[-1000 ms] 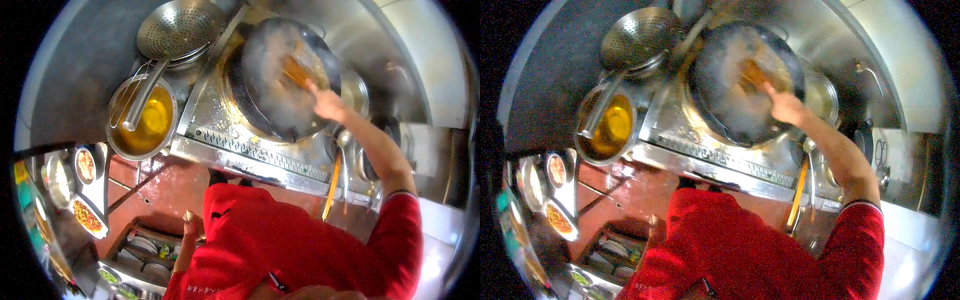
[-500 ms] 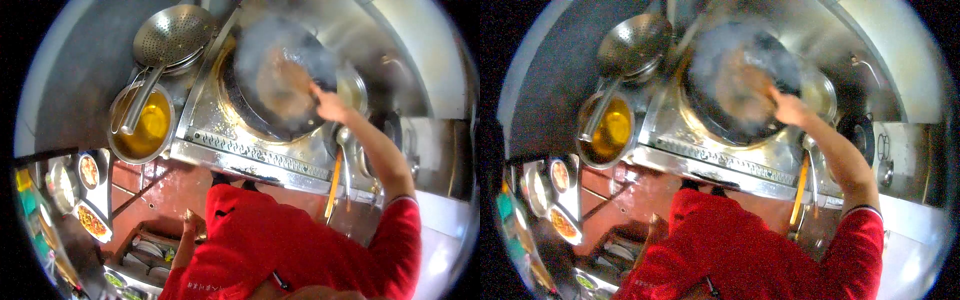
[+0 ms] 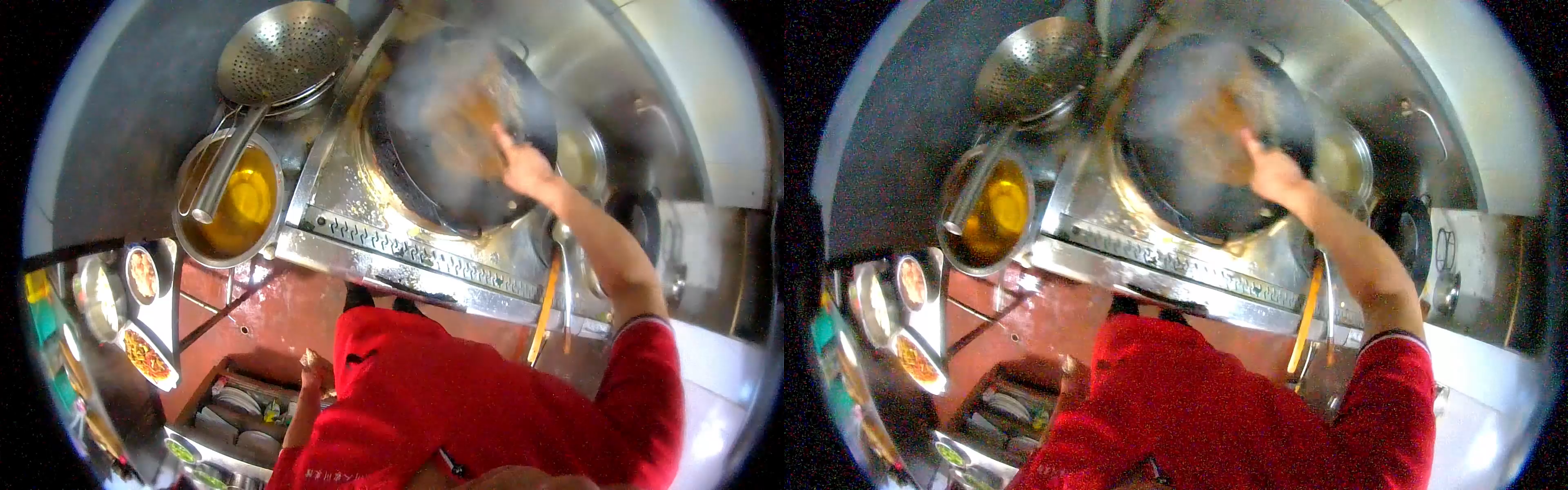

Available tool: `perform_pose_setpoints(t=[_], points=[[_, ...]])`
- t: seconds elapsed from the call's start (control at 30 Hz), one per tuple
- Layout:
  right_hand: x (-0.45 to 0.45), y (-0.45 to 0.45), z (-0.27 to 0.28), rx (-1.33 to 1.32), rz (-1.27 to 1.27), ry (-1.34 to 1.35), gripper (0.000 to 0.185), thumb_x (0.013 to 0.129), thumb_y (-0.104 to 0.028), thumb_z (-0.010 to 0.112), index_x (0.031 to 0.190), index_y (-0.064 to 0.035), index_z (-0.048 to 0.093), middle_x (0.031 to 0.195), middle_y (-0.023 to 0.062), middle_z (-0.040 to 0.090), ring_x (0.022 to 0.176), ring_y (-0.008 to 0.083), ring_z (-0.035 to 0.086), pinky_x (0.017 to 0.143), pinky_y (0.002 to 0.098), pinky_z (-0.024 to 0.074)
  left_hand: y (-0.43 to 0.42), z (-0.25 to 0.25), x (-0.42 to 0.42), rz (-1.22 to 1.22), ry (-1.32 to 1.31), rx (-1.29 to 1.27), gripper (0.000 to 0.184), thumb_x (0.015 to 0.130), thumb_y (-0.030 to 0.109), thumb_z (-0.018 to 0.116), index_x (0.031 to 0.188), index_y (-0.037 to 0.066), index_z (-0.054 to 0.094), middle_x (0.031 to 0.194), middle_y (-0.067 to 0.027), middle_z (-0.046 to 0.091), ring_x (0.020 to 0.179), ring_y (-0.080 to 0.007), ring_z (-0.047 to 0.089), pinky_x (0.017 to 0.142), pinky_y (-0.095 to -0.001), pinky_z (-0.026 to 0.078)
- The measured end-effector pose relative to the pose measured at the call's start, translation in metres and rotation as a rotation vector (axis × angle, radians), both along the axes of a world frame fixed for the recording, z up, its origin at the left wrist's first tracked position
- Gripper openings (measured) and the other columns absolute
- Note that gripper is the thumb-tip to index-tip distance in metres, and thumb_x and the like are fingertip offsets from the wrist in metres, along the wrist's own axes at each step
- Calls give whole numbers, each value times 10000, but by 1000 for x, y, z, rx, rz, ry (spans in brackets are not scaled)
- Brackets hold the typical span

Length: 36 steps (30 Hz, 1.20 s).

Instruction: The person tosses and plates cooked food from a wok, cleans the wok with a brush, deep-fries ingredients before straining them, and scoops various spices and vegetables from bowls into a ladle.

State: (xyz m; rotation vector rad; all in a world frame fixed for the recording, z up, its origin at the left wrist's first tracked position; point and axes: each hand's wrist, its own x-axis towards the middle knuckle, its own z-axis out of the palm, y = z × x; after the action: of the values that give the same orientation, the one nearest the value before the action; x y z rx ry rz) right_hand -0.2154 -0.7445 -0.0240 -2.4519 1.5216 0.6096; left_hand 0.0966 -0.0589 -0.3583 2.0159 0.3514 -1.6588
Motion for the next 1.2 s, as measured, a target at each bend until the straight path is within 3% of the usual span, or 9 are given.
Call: perform_pose_setpoints(t=[0.27,0.5,0.67,0.87,0.97,1.07,1.13,1.17,1.2], points=[[-97,-7,41,148,148,-39,942,766,-1,586,1566,-158,114,987,259,669,905,429,650,854,488,510,45,-66,-3,159,-21,-441,366,826,393,729,1056,130,620,868,-20,599,759,-159,599,615,-346,512],[3,46,39,318,-91,-110,881,818,-77,565,1566,-162,107,1005,311,644,948,450,633,862,505,490,20,-68,10,162,23,-37,250,846,338,677,979,129,643,775,-27,593,670,-183,573,580,-353,481],[-36,82,128,715,-259,-91,928,791,-55,587,1576,-174,107,853,140,647,587,179,608,515,304,498,-4,-54,20,71,-27,-199,294,904,446,561,816,165,545,704,1,491,582,-162,465,504,-337,390],[68,34,59,772,-636,-700,926,815,-50,586,1569,-171,62,683,84,555,450,153,508,377,304,400,2,-95,33,-1018,-428,-325,298,879,359,592,963,74,573,794,-45,564,680,-187,544,567,-366,449],[82,51,40,643,-669,-765,904,833,-63,586,1564,-134,58,741,101,562,455,149,508,376,303,400,-1,-66,33,-206,-96,-170,312,874,365,610,984,74,581,817,-46,576,700,-189,559,579,-367,462],[17,88,70,896,-456,-442,914,828,-28,547,1568,-124,19,827,117,578,419,135,485,374,297,395,-5,-47,32,-20,-8,-128,329,868,370,627,1004,74,589,839,-46,589,719,-191,574,591,-368,474],[-43,96,89,681,-148,-101,902,829,-76,585,1571,-124,75,1336,249,525,1082,297,632,914,378,510,-3,-40,28,27,16,-114,340,864,374,639,1018,74,594,854,-47,598,732,-192,583,599,-369,482],[-35,91,122,693,-234,53,872,825,-108,612,1559,-88,142,1459,247,436,1386,303,395,1140,388,313,1,-37,25,49,24,-107,347,862,376,645,1025,74,597,862,-47,602,739,-193,588,603,-369,486],[-65,67,99,598,-130,19,848,822,-105,607,1551,-79,174,1449,245,446,1364,307,416,1130,395,327,2,-34,22,62,28,-106,353,860,378,651,1031,74,600,869,-47,606,745,-194,593,608,-370,491]])
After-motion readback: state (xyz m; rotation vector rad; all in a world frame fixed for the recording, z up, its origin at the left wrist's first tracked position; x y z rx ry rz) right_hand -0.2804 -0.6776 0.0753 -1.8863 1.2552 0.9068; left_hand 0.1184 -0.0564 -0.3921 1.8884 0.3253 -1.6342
